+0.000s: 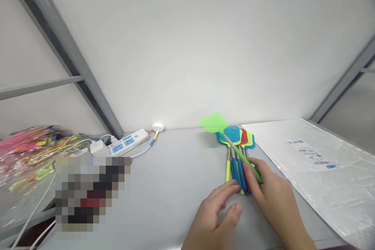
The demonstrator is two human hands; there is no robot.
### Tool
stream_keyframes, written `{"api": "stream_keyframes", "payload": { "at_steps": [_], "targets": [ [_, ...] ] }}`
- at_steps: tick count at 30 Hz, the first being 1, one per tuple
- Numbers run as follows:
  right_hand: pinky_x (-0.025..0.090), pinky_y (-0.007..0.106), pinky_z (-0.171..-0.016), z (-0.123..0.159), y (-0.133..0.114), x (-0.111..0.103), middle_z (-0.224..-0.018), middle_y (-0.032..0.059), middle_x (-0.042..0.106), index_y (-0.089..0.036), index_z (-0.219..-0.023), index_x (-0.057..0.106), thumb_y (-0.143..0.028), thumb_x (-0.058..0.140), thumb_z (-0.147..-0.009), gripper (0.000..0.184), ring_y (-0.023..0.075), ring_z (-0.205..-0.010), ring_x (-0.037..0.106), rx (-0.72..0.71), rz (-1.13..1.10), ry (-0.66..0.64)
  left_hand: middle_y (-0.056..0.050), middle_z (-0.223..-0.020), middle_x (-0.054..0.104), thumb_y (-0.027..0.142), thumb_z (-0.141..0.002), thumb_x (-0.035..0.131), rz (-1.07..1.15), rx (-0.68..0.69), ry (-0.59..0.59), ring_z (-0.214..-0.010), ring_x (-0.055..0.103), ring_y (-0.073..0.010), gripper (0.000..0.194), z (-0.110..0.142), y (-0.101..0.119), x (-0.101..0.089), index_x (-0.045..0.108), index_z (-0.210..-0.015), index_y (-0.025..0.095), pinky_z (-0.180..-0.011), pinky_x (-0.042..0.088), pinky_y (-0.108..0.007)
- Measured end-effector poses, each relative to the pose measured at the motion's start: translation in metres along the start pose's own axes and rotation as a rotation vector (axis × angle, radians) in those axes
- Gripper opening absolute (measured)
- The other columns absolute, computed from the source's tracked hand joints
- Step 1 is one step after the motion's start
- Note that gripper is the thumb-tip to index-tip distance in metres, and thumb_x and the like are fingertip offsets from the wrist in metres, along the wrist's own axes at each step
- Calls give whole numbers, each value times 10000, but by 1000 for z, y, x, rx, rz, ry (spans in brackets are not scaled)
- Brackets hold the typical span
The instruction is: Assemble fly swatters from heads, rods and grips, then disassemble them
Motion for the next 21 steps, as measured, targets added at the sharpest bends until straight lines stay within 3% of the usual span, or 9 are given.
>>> {"api": "stream_keyframes", "payload": {
  "at_steps": [3,8,11,14,18,21],
  "targets": [
    [360,300,-514,-10,36,0,-707,33,711,-241,-1057,584,-454,359,-968,323,245,-594,654,239,147,-68,-59,-1431,527,451,-923,476,-315,24,59,-1336,454,-283,464,-7,4,-10,609,-1319,249,-1125,354,-433],
    [311,293,-534,-15,45,8,-683,45,698,-228,-1147,559,-404,328,-976,337,252,-635,649,352,203,-181,-78,-1525,396,496,-955,333,-692,-92,-27,-1397,361,-314,621,-19,2,-9,416,-1472,162,-1140,297,-460],
    [297,305,-553,-14,40,14,-610,37,674,-183,-1302,478,-355,327,-979,396,257,-616,640,314,233,-204,-108,-1493,445,459,-963,300,-796,-160,-88,-1340,436,-321,619,-26,7,-9,374,-1492,147,-1088,342,-438],
    [323,334,-638,-13,32,24,-595,44,678,-145,-1270,512,-284,338,-974,370,244,-599,636,193,254,-246,-153,-1283,629,450,-969,284,-778,-156,-105,-1170,574,-333,599,-40,12,-11,386,-1486,167,-946,428,-423],
    [326,375,-738,-12,27,34,-645,63,703,-124,-1233,544,-224,304,-973,368,217,-590,628,61,195,-280,-178,-1132,692,488,-964,305,-646,-95,-51,-1075,630,-348,555,-75,15,-12,497,-1388,186,-837,447,-394],
    [319,379,-751,-13,31,38,-722,53,718,-160,-1204,558,-228,296,-973,355,204,-618,618,32,103,-282,-170,-1060,711,465,-957,324,-675,-98,-78,-966,667,-343,465,-106,16,0,565,-1254,201,-754,461,-385]
  ]
}}
Point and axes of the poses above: each hand's wrist, its own z-axis away from the middle knuckle, its own x-axis out of the palm, y = z × x, the point moved 8 cm from there along -z, towards the middle knuckle
